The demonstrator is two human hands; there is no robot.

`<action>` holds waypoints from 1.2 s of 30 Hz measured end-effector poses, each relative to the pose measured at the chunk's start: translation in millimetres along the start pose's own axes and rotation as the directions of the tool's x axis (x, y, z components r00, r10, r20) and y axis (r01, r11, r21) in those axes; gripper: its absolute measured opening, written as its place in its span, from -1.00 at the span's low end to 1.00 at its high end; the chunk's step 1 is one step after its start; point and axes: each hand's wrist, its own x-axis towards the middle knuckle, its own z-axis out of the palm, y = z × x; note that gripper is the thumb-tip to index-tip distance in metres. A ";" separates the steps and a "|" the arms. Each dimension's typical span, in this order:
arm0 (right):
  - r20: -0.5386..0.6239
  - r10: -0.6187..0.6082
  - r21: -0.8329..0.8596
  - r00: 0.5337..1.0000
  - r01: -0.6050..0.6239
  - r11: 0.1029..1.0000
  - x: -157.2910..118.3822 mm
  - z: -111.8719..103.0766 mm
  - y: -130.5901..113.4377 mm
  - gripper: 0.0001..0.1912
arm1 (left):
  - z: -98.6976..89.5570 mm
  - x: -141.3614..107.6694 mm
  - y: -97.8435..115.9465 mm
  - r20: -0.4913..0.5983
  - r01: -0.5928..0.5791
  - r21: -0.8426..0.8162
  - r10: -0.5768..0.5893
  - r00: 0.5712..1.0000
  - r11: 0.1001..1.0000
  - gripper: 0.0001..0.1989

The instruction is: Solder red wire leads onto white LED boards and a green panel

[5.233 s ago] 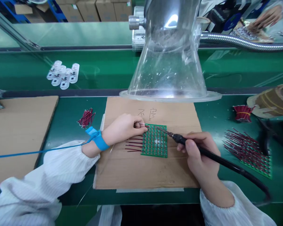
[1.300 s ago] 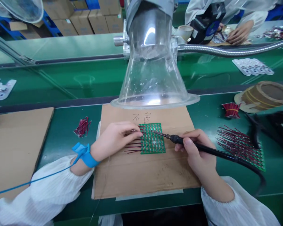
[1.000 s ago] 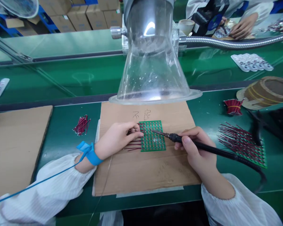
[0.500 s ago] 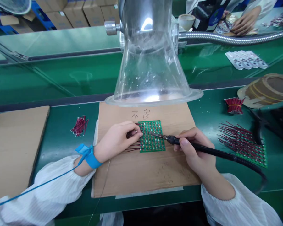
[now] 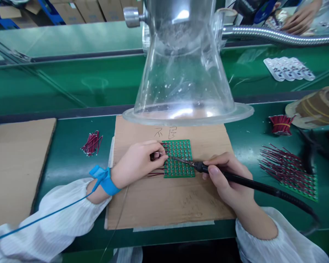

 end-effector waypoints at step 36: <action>-0.201 0.046 0.163 0.978 -0.013 0.987 5.0 4.9 -0.7 -0.84 | -1.3 4.0 0.7 0.002 0.044 -0.014 -0.044 0.999 0.999 -0.84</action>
